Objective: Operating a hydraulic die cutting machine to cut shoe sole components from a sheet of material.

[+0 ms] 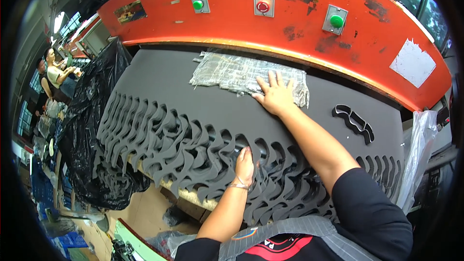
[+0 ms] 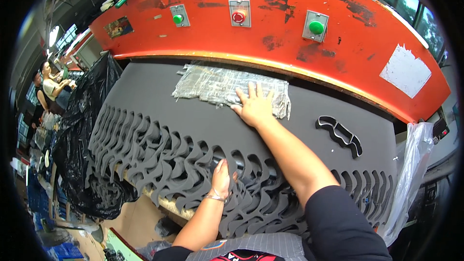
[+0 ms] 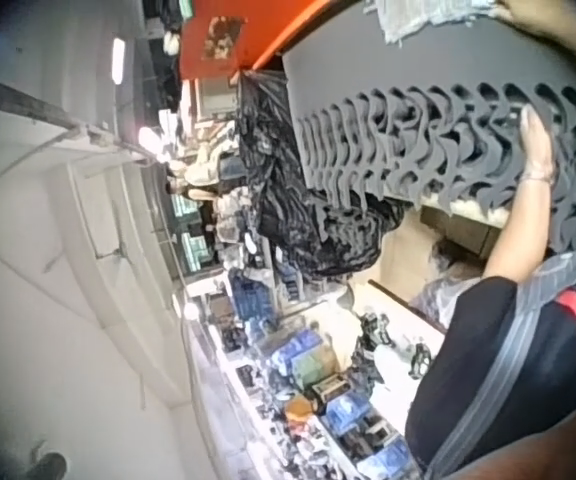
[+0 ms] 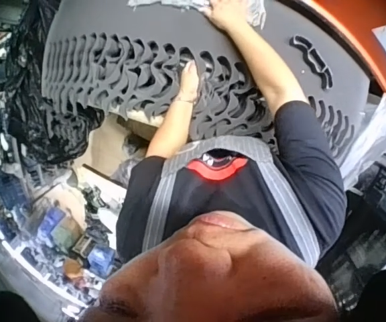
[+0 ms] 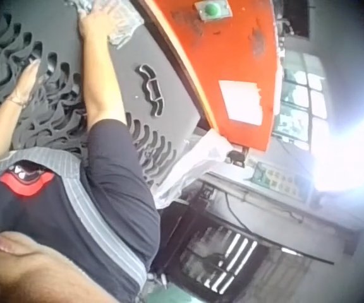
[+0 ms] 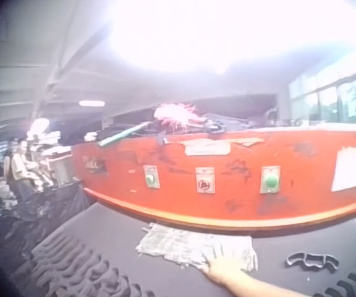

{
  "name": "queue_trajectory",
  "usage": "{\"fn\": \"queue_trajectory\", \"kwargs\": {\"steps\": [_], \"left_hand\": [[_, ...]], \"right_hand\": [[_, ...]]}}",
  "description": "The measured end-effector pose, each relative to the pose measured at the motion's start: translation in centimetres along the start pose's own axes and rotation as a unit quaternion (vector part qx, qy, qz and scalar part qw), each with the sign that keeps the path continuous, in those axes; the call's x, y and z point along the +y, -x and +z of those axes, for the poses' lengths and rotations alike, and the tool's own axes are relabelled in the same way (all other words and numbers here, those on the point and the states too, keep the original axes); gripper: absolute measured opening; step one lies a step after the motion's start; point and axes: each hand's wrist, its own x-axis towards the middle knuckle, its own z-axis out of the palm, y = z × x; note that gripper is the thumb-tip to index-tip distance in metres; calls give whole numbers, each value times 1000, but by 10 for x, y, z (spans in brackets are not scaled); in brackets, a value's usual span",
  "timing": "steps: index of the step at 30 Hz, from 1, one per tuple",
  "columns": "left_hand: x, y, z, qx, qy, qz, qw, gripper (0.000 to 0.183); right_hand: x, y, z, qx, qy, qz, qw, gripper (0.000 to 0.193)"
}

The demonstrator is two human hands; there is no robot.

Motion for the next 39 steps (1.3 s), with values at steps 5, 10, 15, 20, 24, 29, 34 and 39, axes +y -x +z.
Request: {"fn": "queue_trajectory", "kwargs": {"steps": [5,10,15,20,24,29,34,39], "left_hand": [[19,9,2,10,13,-35,999,21],[22,11,0,18,17,-51,998,23],[28,10,4,-1,31,-61,998,22],[22,-4,-10,15,9,-31,999,22],[30,-15,-17,-6,1,-24,1000,21],[18,-20,-17,19,-29,-8,999,20],[13,-17,-5,-20,-5,4,1000,20],[15,-25,-21,36,-70,26,997,24]], "right_hand": [[-12,-24,-7,-18,2,-6,1000,63],[-16,-63,-4,-10,-5,53,999,61],[8,-114,-6,-39,-82,73,993,55],[6,-132,-8,-65,-123,97,986,53],[18,-125,5,98,-61,33,993,37],[29,-124,16,115,-18,46,992,27],[47,-125,28,196,54,25,979,19],[10,-116,11,48,179,-67,980,21]]}}
